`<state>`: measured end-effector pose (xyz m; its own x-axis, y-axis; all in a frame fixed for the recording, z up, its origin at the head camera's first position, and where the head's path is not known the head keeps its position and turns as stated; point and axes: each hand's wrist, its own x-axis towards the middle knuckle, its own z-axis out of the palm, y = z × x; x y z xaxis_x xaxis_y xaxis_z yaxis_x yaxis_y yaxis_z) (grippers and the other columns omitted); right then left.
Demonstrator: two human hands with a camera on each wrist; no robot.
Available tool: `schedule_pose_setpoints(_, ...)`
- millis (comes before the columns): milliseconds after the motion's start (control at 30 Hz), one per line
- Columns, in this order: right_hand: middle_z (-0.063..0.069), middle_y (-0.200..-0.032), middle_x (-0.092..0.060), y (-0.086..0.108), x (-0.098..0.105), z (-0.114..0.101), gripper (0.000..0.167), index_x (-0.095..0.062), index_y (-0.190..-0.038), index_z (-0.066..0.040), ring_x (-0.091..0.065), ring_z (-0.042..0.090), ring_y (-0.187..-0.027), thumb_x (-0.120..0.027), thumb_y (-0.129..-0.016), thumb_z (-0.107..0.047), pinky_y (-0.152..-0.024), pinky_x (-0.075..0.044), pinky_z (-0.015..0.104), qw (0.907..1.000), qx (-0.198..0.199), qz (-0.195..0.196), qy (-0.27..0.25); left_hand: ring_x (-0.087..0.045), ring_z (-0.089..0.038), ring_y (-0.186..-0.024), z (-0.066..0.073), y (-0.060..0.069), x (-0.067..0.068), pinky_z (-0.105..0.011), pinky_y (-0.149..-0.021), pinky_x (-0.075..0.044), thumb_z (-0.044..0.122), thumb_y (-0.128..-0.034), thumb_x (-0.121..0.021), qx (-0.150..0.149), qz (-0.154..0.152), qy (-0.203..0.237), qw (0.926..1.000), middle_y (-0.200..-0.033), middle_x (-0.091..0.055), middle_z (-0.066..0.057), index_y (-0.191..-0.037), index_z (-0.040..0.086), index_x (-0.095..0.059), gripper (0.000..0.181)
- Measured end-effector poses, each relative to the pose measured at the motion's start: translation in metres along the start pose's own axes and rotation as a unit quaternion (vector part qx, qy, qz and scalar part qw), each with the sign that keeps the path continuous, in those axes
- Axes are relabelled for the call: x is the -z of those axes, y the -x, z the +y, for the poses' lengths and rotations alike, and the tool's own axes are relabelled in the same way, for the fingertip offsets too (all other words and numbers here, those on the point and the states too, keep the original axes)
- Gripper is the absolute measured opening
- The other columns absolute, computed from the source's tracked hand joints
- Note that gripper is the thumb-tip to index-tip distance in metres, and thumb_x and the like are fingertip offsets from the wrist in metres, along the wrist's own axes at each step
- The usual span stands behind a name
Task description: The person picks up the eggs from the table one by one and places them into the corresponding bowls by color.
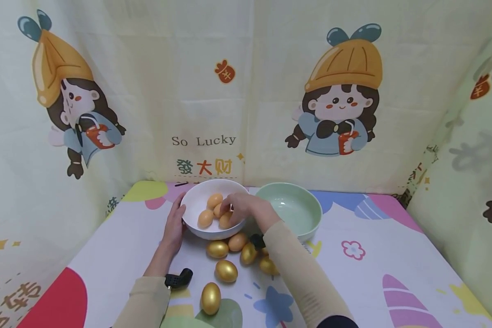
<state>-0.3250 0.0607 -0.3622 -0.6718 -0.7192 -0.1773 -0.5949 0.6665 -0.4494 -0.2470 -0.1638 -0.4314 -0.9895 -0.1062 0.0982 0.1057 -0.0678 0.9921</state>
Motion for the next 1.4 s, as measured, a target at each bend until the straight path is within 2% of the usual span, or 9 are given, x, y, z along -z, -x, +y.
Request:
schedule_pose_setpoints(267, 0.005, -0.118, -0.066, 0.009, 0.010, -0.004, 0.035, -0.071, -0.119, -0.009, -0.057, 0.031, -0.114, -0.080, -0.085, -0.010, -0.097, -0.047, 0.038, 0.9997, 0.014, 0.015, -0.013, -0.027, -0.027, -0.148, 0.001, 0.001, 0.001, -0.048, -0.116, -0.028, 0.026, -0.1101, -0.034, -0.002, -0.004, -0.007, 1.0000, -0.165, -0.023, -0.003, -0.161, 0.017, -0.024, 0.053)
schedule_pose_setpoints(467, 0.007, -0.121, -0.066, 0.015, 0.017, -0.002, 0.038, -0.070, -0.123, -0.007, -0.058, 0.030, -0.113, -0.079, -0.087, -0.012, -0.092, -0.050, 0.034, 0.9985, 0.044, 0.032, 0.000, -0.028, -0.028, -0.148, 0.001, 0.001, 0.000, -0.048, -0.116, -0.029, 0.026, -0.1101, -0.034, -0.001, -0.001, -0.007, 1.0000, -0.165, -0.023, -0.003, -0.161, 0.018, -0.025, 0.053)
schedule_pose_setpoints(667, 0.006, -0.121, -0.066, 0.026, 0.023, -0.001, 0.038, -0.069, -0.124, -0.003, -0.060, 0.028, -0.110, -0.077, -0.087, -0.010, -0.095, -0.051, 0.041, 0.9940, 0.088, 0.066, -0.004, -0.027, -0.027, -0.148, 0.000, 0.000, 0.000, -0.047, -0.117, -0.027, 0.026, -0.1102, -0.034, 0.002, 0.001, -0.006, 1.0000, -0.165, -0.022, -0.002, -0.161, 0.019, -0.026, 0.052)
schedule_pose_setpoints(800, 0.005, -0.121, -0.066, 0.036, 0.028, -0.002, 0.037, -0.069, -0.123, -0.004, -0.060, 0.032, -0.110, -0.077, -0.087, -0.010, -0.095, -0.052, 0.044, 0.9903, 0.108, 0.087, -0.001, -0.026, -0.026, -0.148, 0.000, 0.000, 0.000, -0.045, -0.117, -0.027, 0.026, -0.1103, -0.034, 0.001, 0.002, -0.005, 1.0000, -0.165, -0.022, -0.002, -0.161, 0.018, -0.026, 0.052)
schedule_pose_setpoints(967, 0.006, -0.120, -0.066, 0.049, 0.033, -0.004, 0.036, -0.069, -0.122, -0.006, -0.061, 0.032, -0.110, -0.076, -0.087, -0.010, -0.094, -0.052, 0.047, 0.9883, 0.111, 0.105, 0.000, -0.026, -0.026, -0.148, -0.001, -0.001, 0.000, -0.046, -0.117, -0.027, 0.025, -0.1102, -0.034, -0.001, 0.001, -0.004, 1.0000, -0.165, -0.022, -0.002, -0.161, 0.018, -0.026, 0.052)
schedule_pose_setpoints(1200, 0.001, -0.121, -0.065, 0.072, 0.035, -0.005, 0.035, -0.070, -0.122, -0.011, -0.060, 0.023, -0.106, -0.077, -0.088, -0.012, -0.091, -0.053, 0.039, 0.9876, 0.088, 0.129, 0.019, -0.029, -0.027, -0.147, -0.001, 0.000, 0.000, -0.048, -0.116, -0.029, 0.025, -0.1103, -0.034, -0.001, 0.000, -0.001, 1.0000, -0.165, -0.024, -0.002, -0.161, 0.019, -0.026, 0.052)
schedule_pose_setpoints(1400, 0.001, -0.123, -0.065, 0.091, 0.035, -0.003, 0.037, -0.070, -0.123, -0.012, -0.062, 0.025, -0.108, -0.078, -0.087, -0.014, -0.090, -0.053, 0.040, 0.9870, 0.082, 0.135, 0.030, -0.029, -0.026, -0.147, -0.001, 0.000, 0.000, -0.046, -0.116, -0.029, 0.026, -0.1104, -0.033, 0.001, 0.003, -0.005, 1.0000, -0.165, -0.023, -0.002, -0.161, 0.021, -0.026, 0.051)
